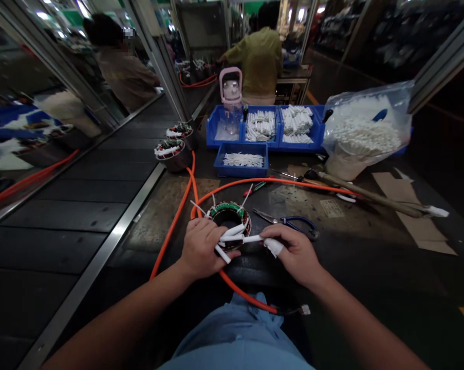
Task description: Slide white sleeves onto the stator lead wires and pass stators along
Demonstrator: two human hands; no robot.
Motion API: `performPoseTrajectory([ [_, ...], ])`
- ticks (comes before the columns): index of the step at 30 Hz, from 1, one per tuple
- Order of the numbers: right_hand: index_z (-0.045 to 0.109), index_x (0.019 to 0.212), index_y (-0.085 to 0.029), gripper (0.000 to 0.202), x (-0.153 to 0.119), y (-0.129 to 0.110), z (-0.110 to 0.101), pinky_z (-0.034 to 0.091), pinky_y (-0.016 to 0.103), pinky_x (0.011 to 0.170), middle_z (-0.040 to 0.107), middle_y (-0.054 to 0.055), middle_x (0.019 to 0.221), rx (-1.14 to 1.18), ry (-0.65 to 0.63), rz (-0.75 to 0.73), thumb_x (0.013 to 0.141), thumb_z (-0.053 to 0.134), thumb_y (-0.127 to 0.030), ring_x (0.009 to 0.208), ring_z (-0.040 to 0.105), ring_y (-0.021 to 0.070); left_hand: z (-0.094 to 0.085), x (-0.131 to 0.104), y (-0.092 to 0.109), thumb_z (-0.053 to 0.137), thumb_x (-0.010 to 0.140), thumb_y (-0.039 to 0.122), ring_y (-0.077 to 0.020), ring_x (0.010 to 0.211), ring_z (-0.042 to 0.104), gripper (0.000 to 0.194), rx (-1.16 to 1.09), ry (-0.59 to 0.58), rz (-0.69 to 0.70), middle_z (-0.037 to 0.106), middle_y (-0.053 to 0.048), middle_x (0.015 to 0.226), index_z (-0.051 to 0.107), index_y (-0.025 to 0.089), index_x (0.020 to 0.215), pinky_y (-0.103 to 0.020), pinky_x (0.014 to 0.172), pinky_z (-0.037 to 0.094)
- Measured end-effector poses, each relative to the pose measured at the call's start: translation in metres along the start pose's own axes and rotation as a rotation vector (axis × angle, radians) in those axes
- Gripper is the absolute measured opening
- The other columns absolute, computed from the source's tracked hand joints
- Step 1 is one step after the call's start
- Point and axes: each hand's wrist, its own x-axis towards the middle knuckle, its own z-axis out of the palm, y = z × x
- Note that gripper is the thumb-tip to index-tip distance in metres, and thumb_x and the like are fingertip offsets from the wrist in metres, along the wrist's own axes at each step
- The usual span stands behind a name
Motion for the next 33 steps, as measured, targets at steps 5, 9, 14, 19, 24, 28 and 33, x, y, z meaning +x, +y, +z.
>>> performPoseTrajectory([
  [5,0.065,0.092,-0.023,0.014,0.011,-0.002,0.003,0.049,0.025,0.069,0.067,0.002,0.082,-0.022,-0.121,0.045,0.082,0.055,-0.025,0.075,0.062,0.0152,0.001,0.000,-0.001,0.055,0.073,0.053,-0.0219,0.073,0.052,0.039,-0.022,-0.012,0.003,0.058,-0.006,0.071,0.060,0.017,0.086,-0.040,0.077,0.034],
  [9,0.067,0.095,-0.024,0.018,0.025,-0.016,0.018,0.047,0.024,0.073,0.068,0.002,0.087,-0.041,-0.335,-0.043,0.085,0.052,-0.023,0.079,0.063,0.0145,0.001,0.000,0.000,0.055,0.072,0.050,-0.0220,0.072,0.051,0.036,-0.019,-0.009,-0.017,0.058,-0.006,0.070,0.061,0.017,0.083,-0.040,0.075,0.034],
  [14,0.063,0.104,-0.024,0.027,0.015,-0.022,0.042,0.046,0.023,0.071,0.067,0.003,0.091,-0.105,-0.294,-0.177,0.086,0.045,-0.014,0.081,0.062,0.0132,0.003,0.000,0.003,0.054,0.070,0.042,-0.0220,0.071,0.049,0.029,-0.017,-0.006,-0.038,0.057,-0.006,0.069,0.061,0.016,0.083,-0.041,0.074,0.033],
  [19,0.064,0.096,-0.022,0.024,0.003,-0.016,0.052,0.047,0.026,0.067,0.066,0.004,0.082,-0.165,-0.152,-0.157,0.085,0.044,-0.016,0.074,0.061,0.0153,-0.003,0.001,0.005,0.054,0.070,0.039,-0.0232,0.074,0.050,0.027,-0.035,-0.068,-0.077,0.057,-0.007,0.072,0.061,0.017,0.084,-0.043,0.077,0.033],
  [24,0.058,0.094,-0.021,0.016,0.006,-0.013,0.052,0.048,0.024,0.062,0.065,0.001,0.079,0.016,-0.095,0.073,0.079,0.052,-0.018,0.068,0.061,0.0140,-0.036,0.005,-0.008,0.053,0.075,0.033,-0.0255,0.099,0.050,0.055,-0.257,-0.331,0.075,0.058,-0.011,0.107,0.043,0.016,0.127,-0.044,0.091,0.032],
  [28,0.060,0.080,-0.020,0.007,0.004,-0.011,0.056,0.046,0.023,0.059,0.063,0.000,0.071,-0.060,-0.021,0.048,0.078,0.053,-0.022,0.063,0.058,0.0139,-0.037,0.003,-0.018,0.044,0.087,0.031,-0.0232,0.103,0.050,0.049,-0.270,-0.347,0.158,0.057,-0.011,0.112,0.035,0.018,0.133,-0.043,0.093,0.032],
  [33,0.063,0.081,-0.019,0.011,-0.001,-0.003,0.063,0.046,0.024,0.060,0.066,0.001,0.072,-0.115,0.046,-0.059,0.080,0.052,-0.022,0.064,0.060,0.0143,-0.011,-0.005,-0.013,0.035,0.091,0.044,-0.0217,0.089,0.054,0.046,-0.165,-0.116,0.127,0.063,-0.010,0.095,0.048,0.013,0.122,-0.042,0.087,0.033],
])
